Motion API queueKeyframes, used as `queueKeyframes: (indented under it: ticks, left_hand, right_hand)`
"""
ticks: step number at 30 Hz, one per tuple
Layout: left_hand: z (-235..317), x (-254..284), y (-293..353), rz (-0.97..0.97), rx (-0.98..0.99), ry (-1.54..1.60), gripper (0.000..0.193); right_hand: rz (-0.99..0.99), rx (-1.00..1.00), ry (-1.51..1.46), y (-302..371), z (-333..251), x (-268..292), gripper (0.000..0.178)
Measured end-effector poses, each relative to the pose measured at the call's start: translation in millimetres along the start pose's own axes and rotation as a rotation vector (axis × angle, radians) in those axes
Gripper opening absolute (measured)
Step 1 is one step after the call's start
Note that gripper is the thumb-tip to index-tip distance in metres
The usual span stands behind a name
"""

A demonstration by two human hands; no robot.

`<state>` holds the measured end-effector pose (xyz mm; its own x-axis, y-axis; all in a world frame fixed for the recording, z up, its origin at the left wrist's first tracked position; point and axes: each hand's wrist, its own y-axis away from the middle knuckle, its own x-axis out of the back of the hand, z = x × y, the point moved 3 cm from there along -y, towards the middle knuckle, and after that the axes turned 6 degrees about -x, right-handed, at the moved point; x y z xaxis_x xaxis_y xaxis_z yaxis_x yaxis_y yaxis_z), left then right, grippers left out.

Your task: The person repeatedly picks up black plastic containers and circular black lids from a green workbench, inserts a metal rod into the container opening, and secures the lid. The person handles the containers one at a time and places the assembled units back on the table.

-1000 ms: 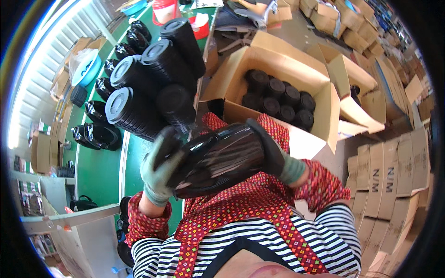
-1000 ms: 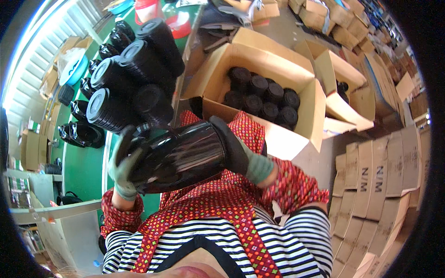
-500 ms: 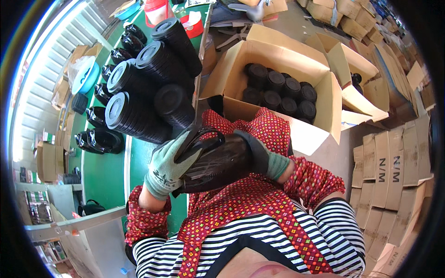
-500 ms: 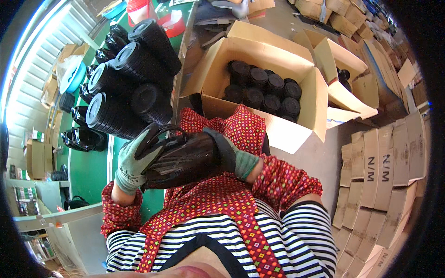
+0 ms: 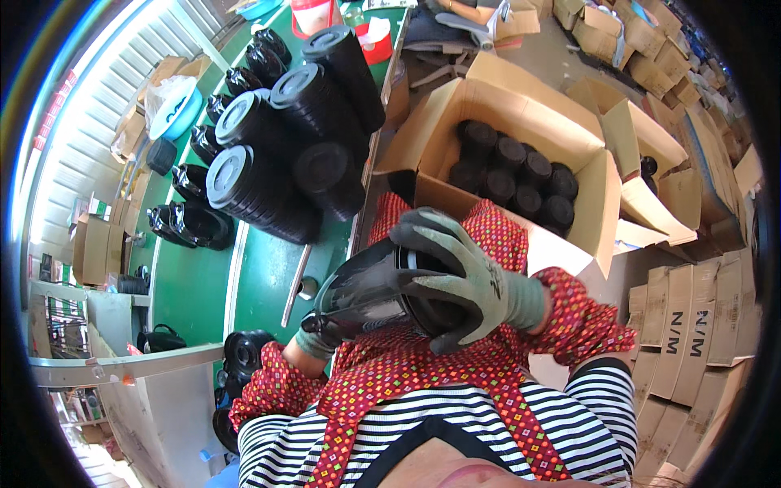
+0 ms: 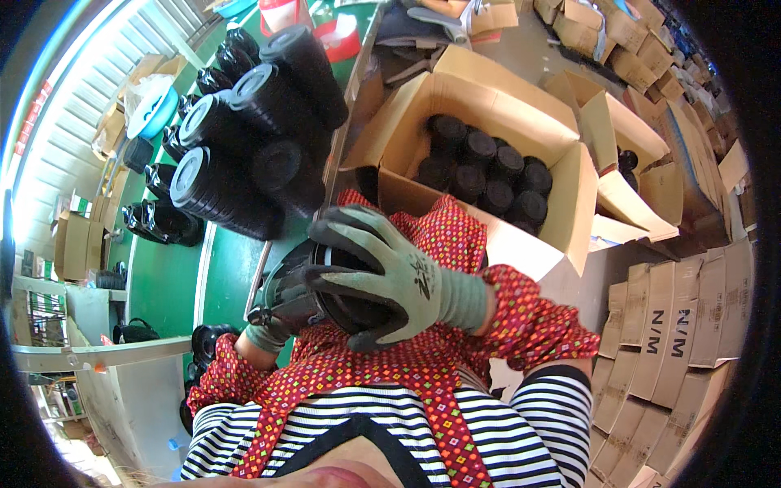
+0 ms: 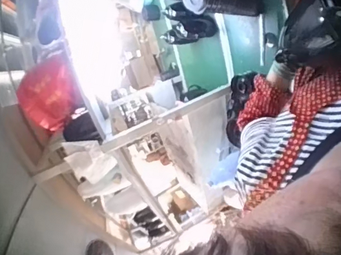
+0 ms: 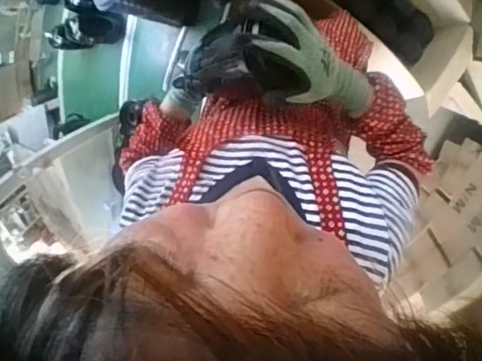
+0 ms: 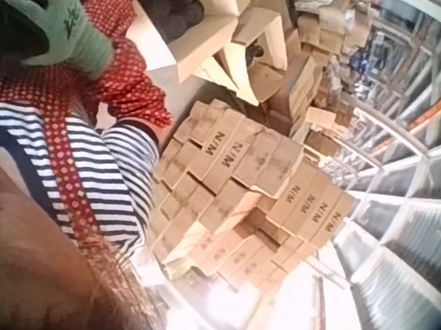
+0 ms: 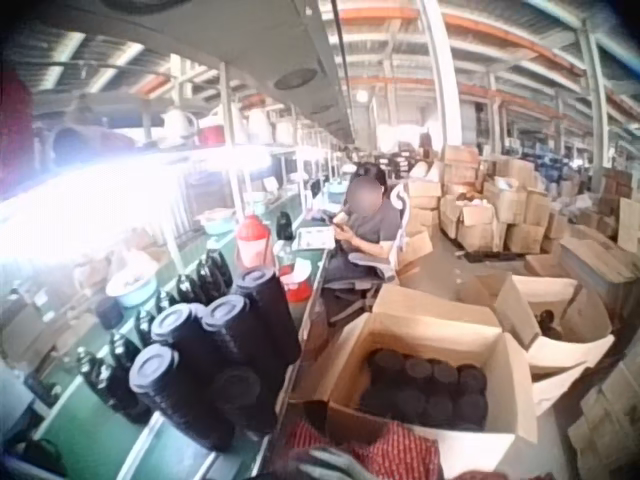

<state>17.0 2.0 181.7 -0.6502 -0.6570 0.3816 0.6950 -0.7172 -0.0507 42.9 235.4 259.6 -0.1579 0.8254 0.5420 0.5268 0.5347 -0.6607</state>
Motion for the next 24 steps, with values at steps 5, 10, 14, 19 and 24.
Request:
queueKeyframes:
  ticks: [5, 10, 14, 19, 24]
  left_hand:
    - [-40, 33, 25, 0.210, -0.199, 0.245, 0.059]
    - [-11, 56, 4, 0.530, -0.110, 0.179, 0.057]
    - [-40, 46, 13, 0.511, 0.023, 0.480, 0.049]
    - [-61, 23, 10, 0.131, 0.039, 0.451, 0.069]
    - [-5, 12, -27, 0.031, 0.050, 0.324, 0.071]
  right_hand:
    - [0.419, -0.388, -0.362, 23, 22, -26, 0.070]
    - [0.686, -0.752, -0.906, 60, 57, -55, 0.053]
    - [0.594, -0.883, -0.891, 70, 57, -53, 0.052]
    - [0.224, -0.428, -0.227, 47, 30, -18, 0.097]
    - [-0.054, -0.135, -0.076, 16, 34, 24, 0.096]
